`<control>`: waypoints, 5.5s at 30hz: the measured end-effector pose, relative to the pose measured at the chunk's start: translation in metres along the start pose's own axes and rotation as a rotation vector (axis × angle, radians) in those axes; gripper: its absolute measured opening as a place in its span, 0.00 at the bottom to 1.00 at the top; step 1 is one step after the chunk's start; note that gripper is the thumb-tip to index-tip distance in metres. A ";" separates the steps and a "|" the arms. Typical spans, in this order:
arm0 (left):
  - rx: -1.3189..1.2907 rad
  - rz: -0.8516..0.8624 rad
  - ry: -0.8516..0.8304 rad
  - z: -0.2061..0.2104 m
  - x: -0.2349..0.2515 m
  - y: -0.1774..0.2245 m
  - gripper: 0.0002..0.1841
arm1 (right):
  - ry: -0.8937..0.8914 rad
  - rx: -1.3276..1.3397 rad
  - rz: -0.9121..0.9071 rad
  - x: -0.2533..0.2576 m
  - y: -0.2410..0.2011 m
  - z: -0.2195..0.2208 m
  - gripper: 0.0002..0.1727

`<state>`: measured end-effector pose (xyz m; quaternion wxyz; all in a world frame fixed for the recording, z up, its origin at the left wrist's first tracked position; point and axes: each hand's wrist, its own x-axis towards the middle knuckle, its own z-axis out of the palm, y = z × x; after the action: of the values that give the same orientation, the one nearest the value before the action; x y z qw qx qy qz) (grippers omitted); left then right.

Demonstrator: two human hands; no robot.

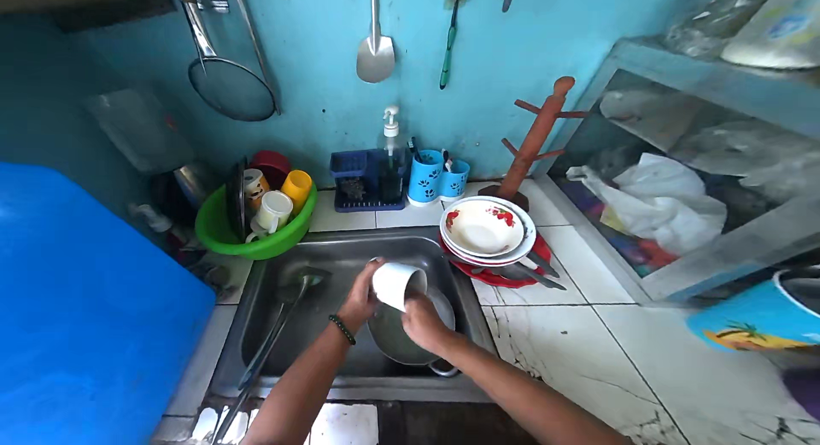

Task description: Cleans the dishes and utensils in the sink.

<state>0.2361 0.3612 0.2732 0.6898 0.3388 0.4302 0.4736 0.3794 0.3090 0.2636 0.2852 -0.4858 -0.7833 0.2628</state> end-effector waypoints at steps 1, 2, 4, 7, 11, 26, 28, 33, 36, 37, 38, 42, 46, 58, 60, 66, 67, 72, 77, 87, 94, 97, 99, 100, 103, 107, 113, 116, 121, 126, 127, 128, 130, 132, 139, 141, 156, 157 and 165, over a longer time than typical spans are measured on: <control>0.015 -0.075 -0.004 -0.002 0.000 0.004 0.20 | 0.042 -0.285 -0.249 -0.001 0.015 0.003 0.17; 0.040 -0.136 0.003 -0.003 0.001 0.007 0.21 | 0.104 -0.514 -0.437 0.001 0.029 0.005 0.15; 0.108 -0.173 0.020 -0.005 0.003 0.005 0.21 | 0.193 -0.676 -0.531 0.003 0.044 0.010 0.12; 0.153 -0.148 0.152 0.002 0.006 0.000 0.24 | 0.128 -0.272 -0.157 0.000 0.029 0.018 0.19; 0.181 -0.239 0.213 0.007 0.000 0.002 0.30 | 0.140 0.792 0.356 0.010 -0.004 0.005 0.31; -0.016 -0.412 0.032 0.004 -0.017 -0.001 0.26 | -0.107 0.431 -0.022 0.003 0.024 -0.037 0.17; -0.021 -0.413 -0.005 0.005 -0.024 -0.002 0.24 | -0.042 0.576 -0.008 0.003 0.023 -0.037 0.20; -0.111 -0.390 -0.131 0.002 -0.032 -0.014 0.30 | 0.067 0.613 0.092 0.007 0.014 -0.045 0.21; -0.138 -0.390 -0.125 0.005 -0.039 -0.017 0.29 | 0.132 0.632 0.204 0.011 0.008 -0.046 0.21; -0.157 -0.386 -0.120 0.006 -0.041 -0.018 0.28 | 0.156 0.648 0.230 0.012 0.006 -0.045 0.20; -0.177 -0.380 -0.098 0.009 -0.042 -0.019 0.27 | 0.178 0.669 0.235 0.012 0.005 -0.042 0.18; -0.275 -0.296 0.024 0.013 -0.042 -0.015 0.28 | 0.076 0.577 0.066 0.005 0.008 -0.039 0.21; -0.328 -0.173 0.043 0.002 -0.036 -0.012 0.27 | -0.056 0.431 -0.162 -0.006 0.016 -0.053 0.16; -0.562 0.084 -0.042 -0.007 -0.032 -0.035 0.28 | 0.144 0.746 0.069 -0.005 0.027 -0.027 0.21; -0.588 0.101 0.041 -0.002 -0.033 -0.033 0.28 | 0.266 0.738 0.025 -0.009 0.025 -0.014 0.22; -0.662 0.034 0.124 0.004 -0.037 -0.034 0.30 | 0.359 0.105 -0.280 -0.024 0.021 0.005 0.40; -0.670 0.024 0.125 0.004 -0.038 -0.036 0.31 | 0.334 0.105 -0.287 -0.024 0.022 0.004 0.44; -0.697 -0.022 0.089 -0.004 -0.037 -0.044 0.34 | 0.067 0.684 -0.146 -0.015 0.022 -0.026 0.43; -0.668 -0.009 0.083 0.002 -0.041 -0.040 0.31 | 0.187 0.610 -0.050 -0.010 0.022 -0.030 0.26; -0.676 0.011 0.092 0.008 -0.040 -0.042 0.31 | 0.387 0.648 0.052 -0.018 0.012 -0.008 0.19; -0.565 -0.071 0.133 0.016 -0.047 -0.040 0.32 | 0.518 0.593 0.212 0.003 0.004 -0.015 0.23; -0.614 -0.131 0.020 0.014 -0.051 -0.042 0.33 | 0.640 0.018 -0.379 0.012 0.021 -0.012 0.27; -0.594 -0.122 -0.086 0.010 -0.054 -0.041 0.31 | 0.659 -0.151 -0.649 0.018 0.028 -0.014 0.29; -0.584 -0.130 -0.135 0.009 -0.056 -0.039 0.28 | 0.659 -0.162 -0.722 0.019 0.031 -0.014 0.29; -0.561 -0.150 -0.209 0.008 -0.061 -0.032 0.19 | 0.652 -0.014 -0.718 0.014 0.036 -0.014 0.26; -0.394 -0.092 -0.050 0.015 -0.058 -0.030 0.10 | 0.535 0.348 -0.220 0.007 0.031 -0.007 0.16; -0.026 0.150 0.100 0.007 -0.040 -0.047 0.40 | 0.372 0.631 0.097 0.014 0.039 -0.018 0.20; 0.136 0.282 0.137 0.002 -0.035 -0.048 0.52 | 0.449 0.648 -0.029 0.018 0.047 -0.033 0.17; 0.518 0.453 0.176 -0.001 -0.037 -0.047 0.57 | 0.360 0.573 -0.174 0.026 0.027 -0.056 0.20; 0.738 0.560 0.132 0.010 -0.036 -0.055 0.51 | -0.216 0.075 -0.278 0.031 -0.009 -0.043 0.23; 0.739 0.571 0.125 0.010 -0.036 -0.056 0.51 | -0.256 0.008 -0.246 0.034 -0.007 -0.044 0.24; 0.731 0.586 0.118 0.009 -0.036 -0.058 0.53 | -0.262 -0.023 -0.196 0.038 -0.001 -0.045 0.25; 0.738 0.609 0.109 0.006 -0.037 -0.060 0.55 | -0.253 -0.039 -0.080 0.042 0.013 -0.045 0.26; 0.774 0.615 0.105 0.004 -0.036 -0.060 0.55 | -0.227 -0.020 -0.105 0.036 0.017 -0.039 0.27; 0.815 0.632 0.082 0.003 -0.040 -0.064 0.53 | -0.222 0.023 -0.071 0.034 0.018 -0.036 0.26; 0.798 0.633 0.083 0.002 -0.043 -0.058 0.54 | -0.112 0.175 0.209 0.032 0.030 -0.039 0.25; 0.401 0.336 -0.341 -0.020 -0.050 -0.023 0.74 | 0.581 1.505 0.765 0.022 0.026 0.016 0.26; 0.370 0.405 -0.339 -0.021 -0.053 -0.030 0.72 | 0.585 1.574 0.752 0.021 0.022 0.017 0.26; 0.044 0.370 0.125 0.012 -0.032 -0.048 0.29 | 0.520 1.221 0.664 0.017 0.018 0.047 0.14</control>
<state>0.2589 0.3152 0.2443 0.5552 0.3971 0.4131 0.6029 0.3517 0.3254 0.2217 0.5866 -0.4984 -0.2168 0.6004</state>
